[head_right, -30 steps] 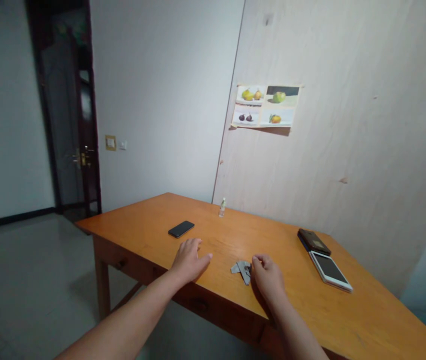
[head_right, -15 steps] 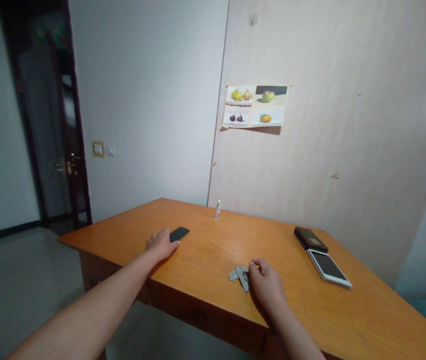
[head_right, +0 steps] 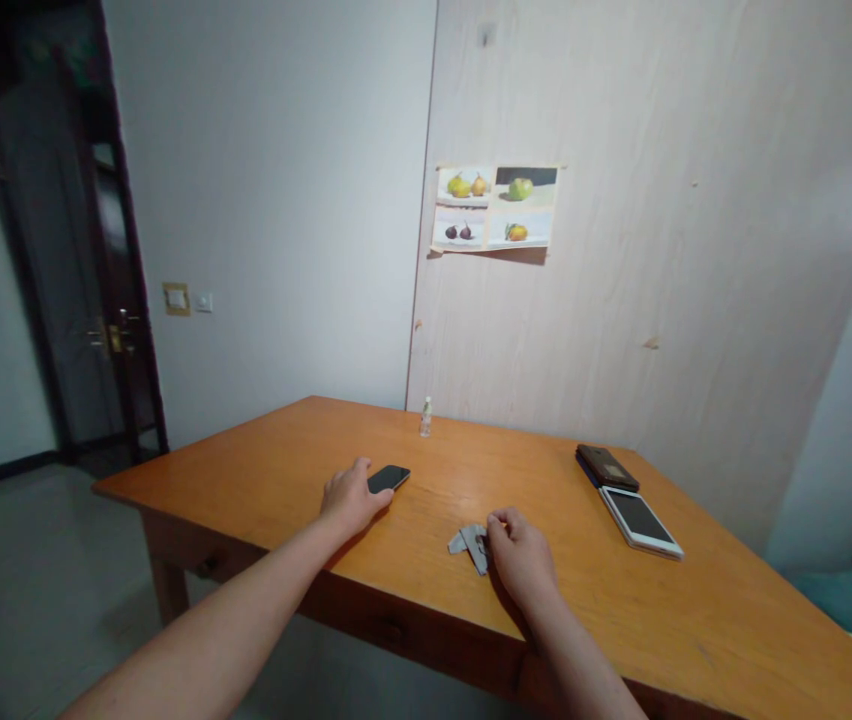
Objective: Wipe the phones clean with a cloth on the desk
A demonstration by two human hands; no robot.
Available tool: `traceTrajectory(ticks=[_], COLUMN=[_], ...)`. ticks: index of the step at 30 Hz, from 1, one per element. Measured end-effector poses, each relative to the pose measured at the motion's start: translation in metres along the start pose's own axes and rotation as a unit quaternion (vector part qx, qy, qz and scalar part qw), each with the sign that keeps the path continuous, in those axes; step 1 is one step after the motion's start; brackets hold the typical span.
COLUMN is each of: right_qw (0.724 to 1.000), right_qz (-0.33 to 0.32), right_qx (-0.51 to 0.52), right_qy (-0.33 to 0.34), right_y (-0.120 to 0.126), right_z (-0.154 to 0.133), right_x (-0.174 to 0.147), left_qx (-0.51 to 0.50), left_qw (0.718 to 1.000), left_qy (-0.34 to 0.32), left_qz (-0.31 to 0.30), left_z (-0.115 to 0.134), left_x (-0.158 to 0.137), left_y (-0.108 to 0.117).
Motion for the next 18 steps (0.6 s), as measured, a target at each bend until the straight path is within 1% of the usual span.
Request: traceTrajectory(ticks=[4, 6, 8, 11, 14, 18], right_qw=[1.0, 1.0, 1.0, 1.0, 1.0, 1.0], right_qz=[0.005, 0.008, 0.013, 0.012, 0.005, -0.013], right_qx=[-0.003, -0.003, -0.001, 0.009, 0.002, -0.024], right_qy=[-0.001, -0.002, -0.002, 0.001, 0.001, -0.011], right_y=[0.0, 0.001, 0.002, 0.003, 0.004, 0.005], right_z=[-0.001, -0.003, -0.005, -0.009, -0.011, -0.014], right_x=[-0.001, -0.001, -0.003, -0.004, -0.006, -0.007], left_qx=[-0.023, -0.03, -0.041, -0.07, -0.11, -0.119], left_qw=[0.999, 0.998, 0.997, 0.994, 0.989, 0.989], left_qy=[-0.042, -0.055, -0.068, -0.088, -0.098, -0.079], left_qz=[0.007, 0.002, -0.002, 0.009, 0.022, 0.028], left_z=[0.034, 0.046, 0.052, 0.051, 0.04, 0.021], left_x=[-0.016, -0.023, -0.026, -0.022, -0.009, 0.015], left_y=[-0.004, -0.007, -0.009, -0.013, -0.016, -0.019])
Point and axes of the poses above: each hand's wrist, its own x-axis towards the middle knuckle, its own y-axis out of the back of the hand, z = x × y, the point moved 1 cm from there along x, towards the middle knuckle, and after that the axes turned 8 degrees about x, right-handed, at the moved point
